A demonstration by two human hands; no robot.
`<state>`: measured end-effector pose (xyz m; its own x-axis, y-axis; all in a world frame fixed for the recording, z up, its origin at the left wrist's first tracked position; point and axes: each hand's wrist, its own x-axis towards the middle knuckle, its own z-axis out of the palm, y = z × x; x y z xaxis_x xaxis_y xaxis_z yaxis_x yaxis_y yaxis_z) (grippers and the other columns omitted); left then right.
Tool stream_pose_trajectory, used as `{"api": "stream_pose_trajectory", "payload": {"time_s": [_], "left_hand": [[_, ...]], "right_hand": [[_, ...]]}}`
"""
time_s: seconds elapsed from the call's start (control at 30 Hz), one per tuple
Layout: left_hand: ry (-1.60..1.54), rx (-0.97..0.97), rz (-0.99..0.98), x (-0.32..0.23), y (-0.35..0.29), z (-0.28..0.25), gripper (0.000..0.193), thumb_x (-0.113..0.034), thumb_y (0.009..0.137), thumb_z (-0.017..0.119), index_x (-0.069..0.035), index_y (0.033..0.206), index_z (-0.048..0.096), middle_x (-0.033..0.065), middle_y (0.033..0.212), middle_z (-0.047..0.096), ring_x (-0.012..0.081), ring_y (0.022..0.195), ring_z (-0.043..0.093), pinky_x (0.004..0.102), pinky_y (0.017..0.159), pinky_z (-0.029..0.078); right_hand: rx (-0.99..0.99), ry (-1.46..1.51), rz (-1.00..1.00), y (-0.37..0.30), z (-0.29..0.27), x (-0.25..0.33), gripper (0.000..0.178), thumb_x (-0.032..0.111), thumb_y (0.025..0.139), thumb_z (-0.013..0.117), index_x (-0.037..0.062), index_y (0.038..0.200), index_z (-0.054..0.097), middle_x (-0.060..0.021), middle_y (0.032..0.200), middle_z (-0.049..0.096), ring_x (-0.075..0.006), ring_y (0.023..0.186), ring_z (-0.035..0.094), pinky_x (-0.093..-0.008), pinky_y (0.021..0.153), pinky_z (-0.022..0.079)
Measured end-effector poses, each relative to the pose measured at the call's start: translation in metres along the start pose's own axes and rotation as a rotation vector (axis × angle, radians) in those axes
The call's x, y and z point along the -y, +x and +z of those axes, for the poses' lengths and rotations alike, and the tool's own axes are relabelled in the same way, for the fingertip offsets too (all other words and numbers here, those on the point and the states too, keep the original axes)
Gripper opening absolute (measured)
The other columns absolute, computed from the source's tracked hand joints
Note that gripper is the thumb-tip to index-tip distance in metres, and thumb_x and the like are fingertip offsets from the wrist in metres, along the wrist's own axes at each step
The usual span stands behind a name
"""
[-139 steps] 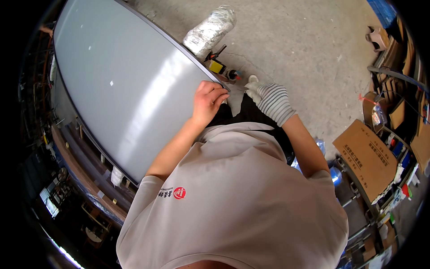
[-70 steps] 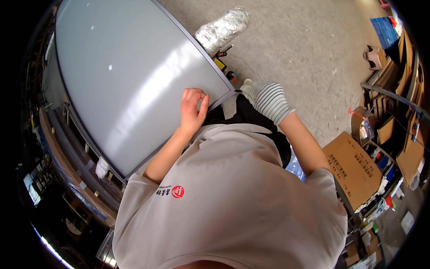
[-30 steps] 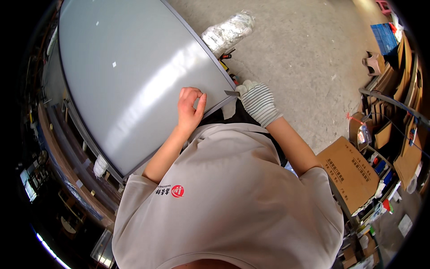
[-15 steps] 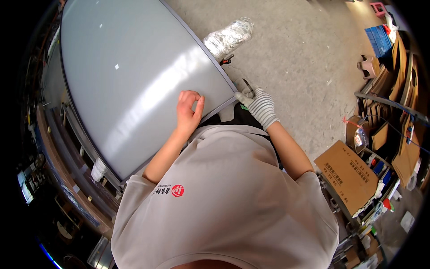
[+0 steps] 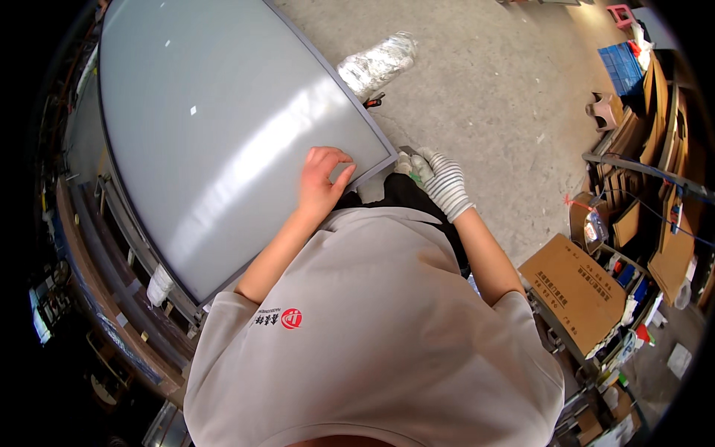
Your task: The person uses a utility knife to cut and trim protective film along the edges of a large, grey window frame. They work along the perimeter of the frame, peeling away the cut film while another person assists by holding the frame steady.
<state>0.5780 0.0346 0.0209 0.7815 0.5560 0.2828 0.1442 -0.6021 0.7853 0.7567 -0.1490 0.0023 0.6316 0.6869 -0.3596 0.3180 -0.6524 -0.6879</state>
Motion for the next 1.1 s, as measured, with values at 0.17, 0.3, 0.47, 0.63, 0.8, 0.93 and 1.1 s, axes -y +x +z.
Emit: {"api": "stream_pose_trajectory", "payload": {"time_s": [0.17, 0.3, 0.47, 0.63, 0.8, 0.93, 1.1], "left_hand": [[-0.023, 0.016, 0.023, -0.004, 0.005, 0.004, 0.014, -0.004, 0.073, 0.073, -0.006, 0.083, 0.064, 0.0059, 0.089, 0.061, 0.0260, 0.088, 0.055, 0.0365, 0.077, 0.045], [-0.022, 0.009, 0.014, 0.000, 0.002, 0.005, 0.013, -0.004, 0.073, 0.072, -0.005, 0.082, 0.064, 0.0057, 0.088, 0.061, 0.0257, 0.088, 0.055, 0.0363, 0.077, 0.046], [0.008, 0.011, -0.024, -0.002, -0.005, 0.004, 0.011, -0.004, 0.074, 0.071, -0.006, 0.082, 0.063, 0.0055, 0.087, 0.061, 0.0254, 0.087, 0.055, 0.0359, 0.077, 0.046], [0.014, 0.001, -0.050, -0.007, -0.006, 0.003, 0.011, -0.004, 0.074, 0.071, -0.006, 0.082, 0.063, 0.0055, 0.087, 0.061, 0.0252, 0.087, 0.055, 0.0354, 0.076, 0.045], [0.024, -0.020, -0.043, -0.005, -0.005, 0.005, 0.010, -0.004, 0.075, 0.070, -0.006, 0.082, 0.063, 0.0055, 0.087, 0.061, 0.0251, 0.086, 0.055, 0.0353, 0.076, 0.045], [0.024, -0.010, -0.062, -0.007, -0.005, 0.005, 0.010, -0.005, 0.075, 0.071, -0.005, 0.081, 0.063, 0.0055, 0.087, 0.062, 0.0252, 0.086, 0.055, 0.0351, 0.076, 0.046], [0.017, -0.014, -0.060, -0.007, -0.003, 0.008, 0.009, -0.005, 0.075, 0.071, -0.006, 0.081, 0.063, 0.0058, 0.087, 0.062, 0.0253, 0.086, 0.055, 0.0351, 0.076, 0.045]], "right_hand": [[0.034, -0.245, -0.273, 0.006, -0.012, 0.000, 0.025, 0.025, 0.088, 0.055, 0.0122, 0.107, 0.066, -0.0162, 0.088, 0.067, -0.0351, 0.082, 0.063, -0.0421, 0.074, 0.050], [0.173, -0.349, -0.187, 0.007, -0.027, 0.022, 0.026, 0.025, 0.089, 0.053, 0.0160, 0.110, 0.065, -0.0150, 0.089, 0.067, -0.0348, 0.082, 0.063, -0.0425, 0.073, 0.050], [0.218, -0.352, -0.206, 0.011, -0.032, 0.024, 0.025, 0.024, 0.089, 0.053, 0.0167, 0.110, 0.065, -0.0148, 0.090, 0.067, -0.0341, 0.081, 0.063, -0.0420, 0.072, 0.051], [0.160, -0.391, -0.356, 0.014, -0.031, 0.014, 0.024, 0.023, 0.089, 0.054, 0.0174, 0.109, 0.066, -0.0139, 0.091, 0.067, -0.0328, 0.082, 0.064, -0.0405, 0.072, 0.051], [0.163, -0.513, -0.404, 0.014, -0.043, 0.027, 0.022, 0.022, 0.087, 0.056, 0.0171, 0.105, 0.067, -0.0107, 0.086, 0.067, -0.0314, 0.076, 0.063, -0.0393, 0.068, 0.051], [0.265, -0.646, -0.326, 0.014, -0.050, 0.045, 0.024, 0.023, 0.088, 0.052, 0.0180, 0.107, 0.066, -0.0096, 0.092, 0.068, -0.0312, 0.082, 0.064, -0.0395, 0.072, 0.052], [0.177, -0.501, -0.382, 0.010, -0.042, 0.037, 0.022, 0.025, 0.090, 0.051, 0.0163, 0.104, 0.066, -0.0091, 0.091, 0.068, -0.0310, 0.081, 0.064, -0.0395, 0.072, 0.051]]}}
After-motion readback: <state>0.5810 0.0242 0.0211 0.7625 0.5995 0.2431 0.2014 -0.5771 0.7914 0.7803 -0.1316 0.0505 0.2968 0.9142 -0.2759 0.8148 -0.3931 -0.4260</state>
